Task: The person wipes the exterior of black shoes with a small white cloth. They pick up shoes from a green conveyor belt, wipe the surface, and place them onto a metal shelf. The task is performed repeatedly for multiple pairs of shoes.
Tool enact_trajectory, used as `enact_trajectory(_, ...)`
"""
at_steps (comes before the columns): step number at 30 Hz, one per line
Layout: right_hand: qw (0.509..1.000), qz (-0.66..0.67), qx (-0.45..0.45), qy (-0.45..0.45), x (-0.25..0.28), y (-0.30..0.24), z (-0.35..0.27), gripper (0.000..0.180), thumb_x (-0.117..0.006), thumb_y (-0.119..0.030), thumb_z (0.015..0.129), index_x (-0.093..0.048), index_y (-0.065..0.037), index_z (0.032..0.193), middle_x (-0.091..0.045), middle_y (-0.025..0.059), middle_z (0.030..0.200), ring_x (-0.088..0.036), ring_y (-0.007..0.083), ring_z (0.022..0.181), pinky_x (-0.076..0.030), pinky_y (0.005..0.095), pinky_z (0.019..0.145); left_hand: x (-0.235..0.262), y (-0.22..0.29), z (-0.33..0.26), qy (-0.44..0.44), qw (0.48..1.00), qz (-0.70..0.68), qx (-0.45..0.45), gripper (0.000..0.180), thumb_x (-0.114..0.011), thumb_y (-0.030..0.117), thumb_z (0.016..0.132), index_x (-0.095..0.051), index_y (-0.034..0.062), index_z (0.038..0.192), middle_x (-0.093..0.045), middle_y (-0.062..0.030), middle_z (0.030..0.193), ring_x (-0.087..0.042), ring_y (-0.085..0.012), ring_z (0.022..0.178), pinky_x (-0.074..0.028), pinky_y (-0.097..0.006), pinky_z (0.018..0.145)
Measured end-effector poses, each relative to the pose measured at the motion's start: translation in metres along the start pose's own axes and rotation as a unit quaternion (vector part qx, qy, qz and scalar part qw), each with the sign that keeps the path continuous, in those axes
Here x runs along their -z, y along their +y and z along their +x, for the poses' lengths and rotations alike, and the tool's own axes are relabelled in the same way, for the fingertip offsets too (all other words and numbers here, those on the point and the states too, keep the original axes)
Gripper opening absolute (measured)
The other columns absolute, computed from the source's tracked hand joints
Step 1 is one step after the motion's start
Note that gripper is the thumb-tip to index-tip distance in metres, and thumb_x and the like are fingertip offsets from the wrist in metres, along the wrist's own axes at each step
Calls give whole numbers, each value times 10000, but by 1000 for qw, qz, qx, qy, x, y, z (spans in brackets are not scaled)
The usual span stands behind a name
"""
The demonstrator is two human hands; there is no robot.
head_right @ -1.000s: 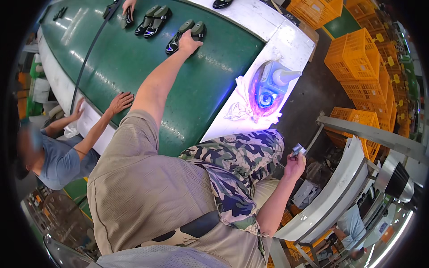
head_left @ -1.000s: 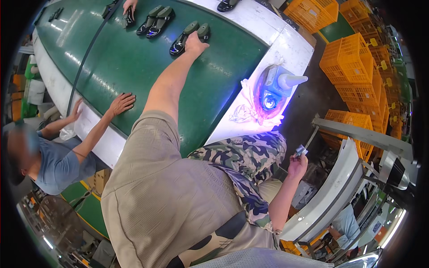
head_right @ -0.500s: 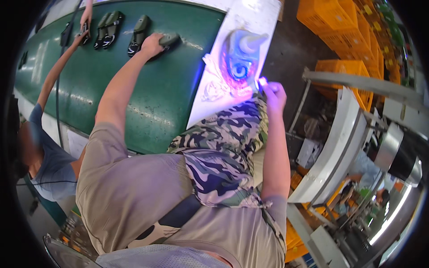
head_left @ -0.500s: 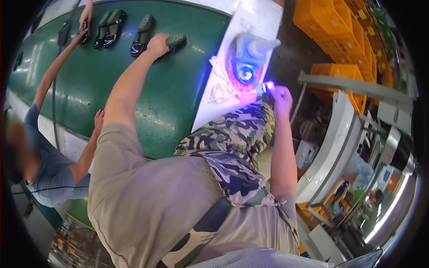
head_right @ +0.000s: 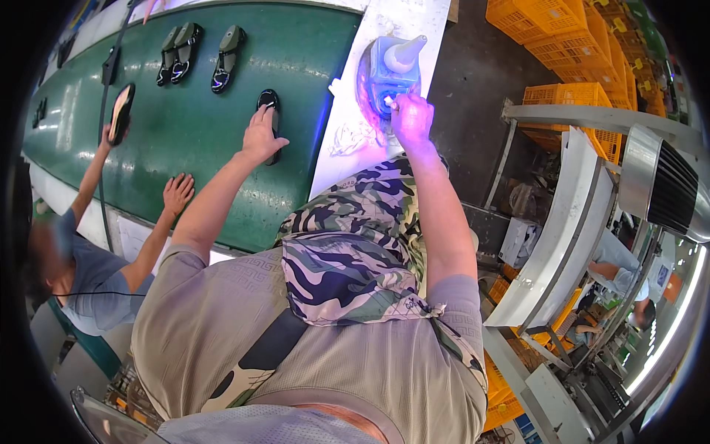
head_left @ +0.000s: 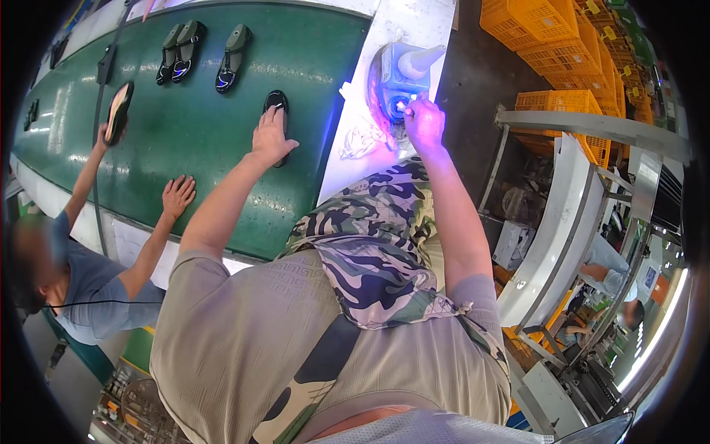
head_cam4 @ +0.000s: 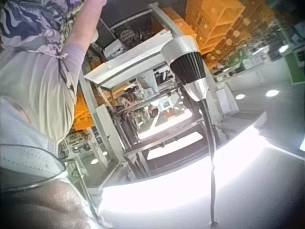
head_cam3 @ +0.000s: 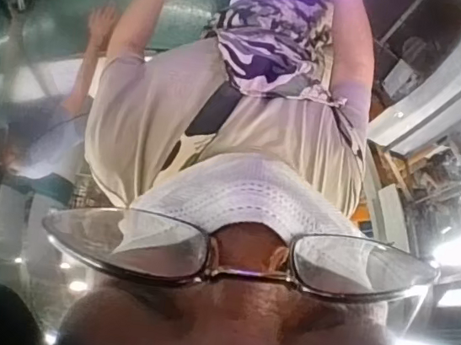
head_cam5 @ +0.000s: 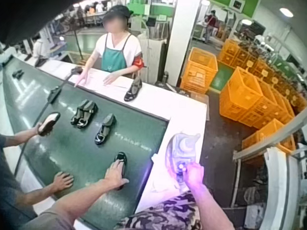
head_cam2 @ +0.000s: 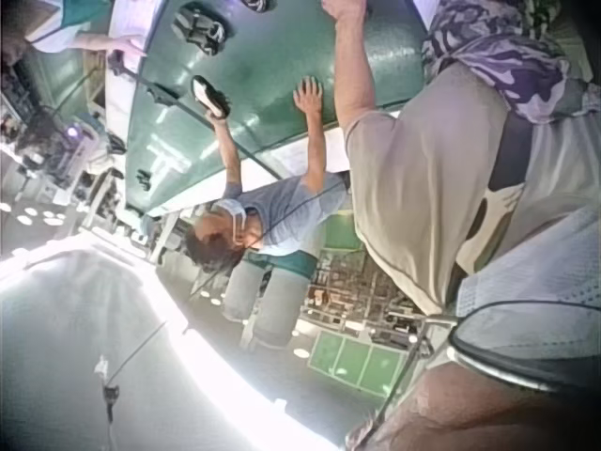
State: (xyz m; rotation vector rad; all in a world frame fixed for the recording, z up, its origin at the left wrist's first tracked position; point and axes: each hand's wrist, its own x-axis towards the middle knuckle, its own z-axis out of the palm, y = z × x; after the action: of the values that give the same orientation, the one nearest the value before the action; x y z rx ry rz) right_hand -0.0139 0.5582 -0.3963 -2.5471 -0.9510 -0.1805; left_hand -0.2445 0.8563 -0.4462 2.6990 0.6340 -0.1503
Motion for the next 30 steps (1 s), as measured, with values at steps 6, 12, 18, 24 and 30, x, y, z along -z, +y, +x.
enact_trajectory(6,999,-14,44,-5,-13,2,-2,83,-725,-119,728,-658,-95,770,-645,89,765,-649,315,761,-489,461,656,23,10,13,-138,978,-12,154,1042,-856,395,666,-314,-50,1436,-455,-277,1399,-534,-394,1228,-480,-438,1010)
enact_trajectory(12,999,13,35,-11,-12,-1,0,69,-709,-139,753,-660,-102,783,-646,81,785,-646,305,792,-479,448,675,19,-31,31,-268,924,-107,249,892,-871,396,615,-510,-109,1255,-667,-229,1109,-689,-330,989,-561,-496,862)
enact_trajectory(18,999,-14,45,-17,-9,-1,0,101,-728,-152,744,-682,-99,817,-671,97,837,-655,321,810,-491,446,682,5,-63,25,-272,838,-355,311,611,-828,245,677,-605,-83,1142,-693,-173,1053,-706,-310,910,-571,-509,800)
enact_trajectory(24,1000,0,3,16,-3,1,-4,78,-707,-181,753,-681,-112,777,-649,113,774,-654,336,734,-483,473,633,7,-26,-6,-189,585,-762,203,524,-760,140,740,-572,9,1212,-665,-119,1133,-625,-284,1089,-441,-464,1038)
enact_trajectory(30,948,152,-263,-97,-7,19,-4,228,-656,-315,791,-702,-98,844,-689,156,818,-662,366,797,-512,438,747,44,46,-4,-194,471,-856,80,524,-714,203,792,-565,0,1251,-652,-141,1205,-617,-292,1128,-433,-454,1057)
